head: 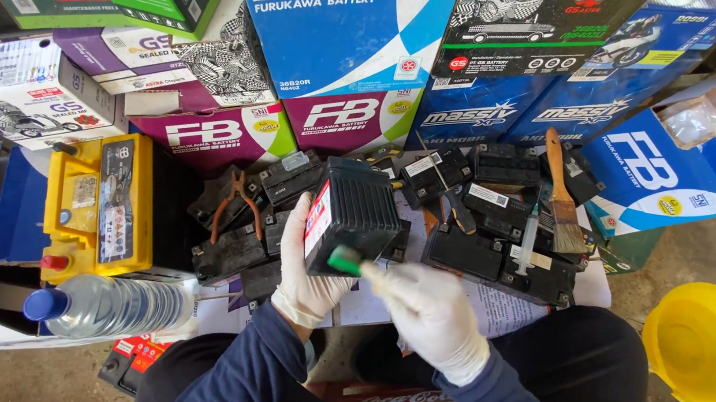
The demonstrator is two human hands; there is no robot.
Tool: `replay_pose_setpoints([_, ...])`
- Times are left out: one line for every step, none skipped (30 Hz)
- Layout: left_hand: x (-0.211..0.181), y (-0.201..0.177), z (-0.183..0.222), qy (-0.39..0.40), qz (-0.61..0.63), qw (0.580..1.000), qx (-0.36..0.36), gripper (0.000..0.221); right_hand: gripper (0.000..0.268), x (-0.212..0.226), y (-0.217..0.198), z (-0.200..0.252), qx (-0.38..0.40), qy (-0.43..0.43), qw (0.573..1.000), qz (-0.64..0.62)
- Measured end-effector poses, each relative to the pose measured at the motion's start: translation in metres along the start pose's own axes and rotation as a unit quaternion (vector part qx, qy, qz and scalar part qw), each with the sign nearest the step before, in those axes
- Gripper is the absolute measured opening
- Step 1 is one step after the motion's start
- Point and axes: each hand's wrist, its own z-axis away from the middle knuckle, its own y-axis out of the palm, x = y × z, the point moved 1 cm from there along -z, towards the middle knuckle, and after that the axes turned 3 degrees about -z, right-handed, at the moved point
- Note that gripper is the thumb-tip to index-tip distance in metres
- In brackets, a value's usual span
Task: Cleaning the terminals of small batteries using a toothbrush
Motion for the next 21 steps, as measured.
replay_pose_setpoints([0.001, 0.002, 0.001, 0.000, 0.000, 1.000, 0.000, 0.055, 0.038, -0.001, 0.006, 0.007, 0.000, 0.000, 1.000, 0.000])
replay_pose_setpoints([0.001, 0.004, 0.002, 0.025, -0.016, 0.999, -0.031, 0.051, 0.036, -0.003, 0.011, 0.014, 0.025, 0.005, 0.999, 0.020])
replay_pose_setpoints([0.001, 0.005, 0.003, 0.050, -0.032, 0.996, -0.062, 0.046, 0.033, -0.005, 0.017, 0.021, 0.051, 0.011, 0.998, 0.040])
replay_pose_setpoints([0.000, 0.003, 0.003, 0.051, -0.030, 0.996, -0.063, 0.046, 0.033, -0.002, 0.010, 0.015, 0.053, 0.010, 0.998, 0.038])
replay_pose_setpoints([-0.001, 0.001, 0.003, 0.013, -0.008, 1.000, -0.019, 0.051, 0.033, 0.001, 0.002, 0.009, 0.039, -0.002, 0.998, 0.048])
replay_pose_setpoints([-0.001, 0.000, 0.003, -0.027, 0.013, 0.999, 0.024, 0.055, 0.032, 0.005, -0.006, 0.003, 0.024, -0.012, 0.998, 0.056])
replay_pose_setpoints([-0.001, 0.002, 0.002, -0.026, 0.015, 0.999, 0.021, 0.055, 0.032, 0.001, -0.005, 0.000, 0.026, -0.010, 0.998, 0.055])
replay_pose_setpoints([-0.001, 0.004, -0.002, -0.016, 0.034, 0.997, -0.064, 0.053, 0.027, -0.003, -0.007, -0.004, -0.033, -0.028, 0.998, 0.053])
replay_pose_setpoints([-0.001, 0.007, -0.006, -0.006, 0.053, 0.988, -0.148, 0.052, 0.023, -0.008, -0.010, -0.008, -0.093, -0.047, 0.993, 0.051])
replay_pose_setpoints([0.001, 0.009, -0.005, -0.006, 0.053, 0.988, -0.144, 0.052, 0.023, -0.010, -0.010, -0.011, -0.093, -0.050, 0.993, 0.053])
replay_pose_setpoints([0.003, 0.012, -0.004, -0.004, 0.073, 0.985, -0.157, 0.049, 0.022, -0.012, -0.011, -0.014, -0.104, -0.053, 0.991, 0.058])
replay_pose_setpoints([0.004, 0.012, 0.000, -0.002, 0.093, 0.981, -0.173, 0.046, 0.022, -0.013, -0.010, -0.015, -0.115, -0.055, 0.990, 0.062])
replay_pose_setpoints([0.004, 0.016, 0.001, -0.001, 0.094, 0.981, -0.172, 0.046, 0.022, -0.009, -0.004, -0.015, -0.114, -0.056, 0.990, 0.061])
replay_pose_setpoints([0.004, 0.020, 0.002, 0.012, 0.073, 0.984, -0.165, 0.048, 0.019, -0.006, 0.001, -0.014, -0.105, -0.058, 0.991, 0.064])
replay_pose_setpoints([0.004, 0.024, 0.002, 0.024, 0.051, 0.986, -0.158, 0.050, 0.016, -0.003, 0.006, -0.012, -0.095, -0.059, 0.991, 0.067])
replay_pose_setpoints([0.004, 0.024, 0.002, 0.025, 0.050, 0.986, -0.156, 0.050, 0.016, -0.003, 0.007, -0.010, -0.097, -0.061, 0.991, 0.067])
replay_pose_setpoints([0.003, 0.023, 0.002, 0.027, 0.043, 0.986, -0.161, 0.050, 0.016, -0.004, 0.007, -0.008, -0.100, -0.061, 0.991, 0.064])
replay_pose_setpoints([0.004, 0.021, 0.004, 0.028, 0.037, 0.984, -0.170, 0.050, 0.015, -0.003, 0.008, -0.004, -0.102, -0.058, 0.991, 0.059])
replay_pose_setpoints([0.004, 0.021, 0.004, 0.028, 0.037, 0.984, -0.173, 0.050, 0.015, -0.007, 0.005, -0.008, -0.101, -0.057, 0.992, 0.058])
replay_pose_setpoints([0.005, 0.021, 0.004, 0.027, 0.041, 0.984, -0.174, 0.048, 0.016, -0.010, 0.002, -0.010, -0.117, -0.065, 0.988, 0.075])
replay_pose_setpoints([0.006, 0.021, 0.005, 0.026, 0.045, 0.983, -0.174, 0.046, 0.017, -0.013, -0.002, -0.012, -0.132, -0.073, 0.984, 0.091])
